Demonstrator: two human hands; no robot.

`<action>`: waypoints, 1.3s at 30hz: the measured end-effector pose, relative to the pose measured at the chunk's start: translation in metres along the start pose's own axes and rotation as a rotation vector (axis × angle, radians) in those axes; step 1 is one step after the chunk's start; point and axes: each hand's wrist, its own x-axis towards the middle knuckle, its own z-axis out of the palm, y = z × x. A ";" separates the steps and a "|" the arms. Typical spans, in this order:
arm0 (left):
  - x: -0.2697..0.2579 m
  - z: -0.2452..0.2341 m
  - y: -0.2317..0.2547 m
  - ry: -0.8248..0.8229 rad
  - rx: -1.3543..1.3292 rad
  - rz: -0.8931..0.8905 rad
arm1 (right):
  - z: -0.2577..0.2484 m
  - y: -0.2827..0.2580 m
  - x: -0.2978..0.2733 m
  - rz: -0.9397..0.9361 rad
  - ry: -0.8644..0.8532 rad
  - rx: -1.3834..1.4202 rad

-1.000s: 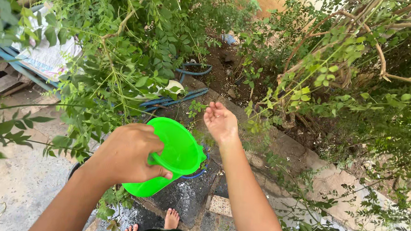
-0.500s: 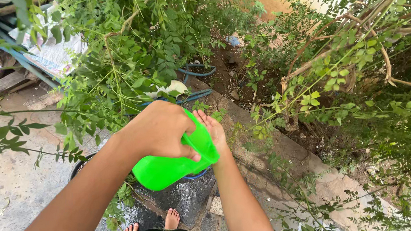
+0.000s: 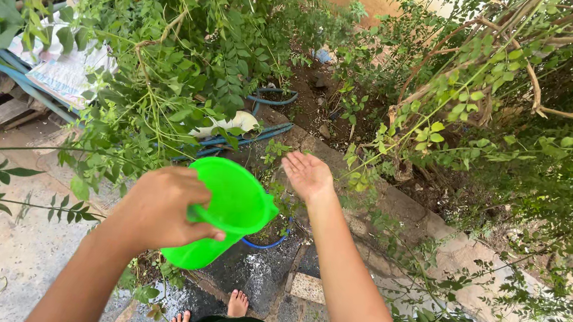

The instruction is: The person fills a green plastic mug from a basin of water and pours it onto several plants in an outdoor area.

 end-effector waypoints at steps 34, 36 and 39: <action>-0.011 0.143 -0.006 0.576 -0.469 -0.471 | 0.034 0.027 -0.125 -0.463 0.213 -0.986; 0.000 0.161 0.002 0.608 -0.461 -0.574 | 0.034 0.037 -0.124 -0.427 0.337 -0.780; 0.013 0.184 0.011 0.577 -0.531 -0.615 | 0.029 0.058 -0.117 -0.457 0.374 -0.571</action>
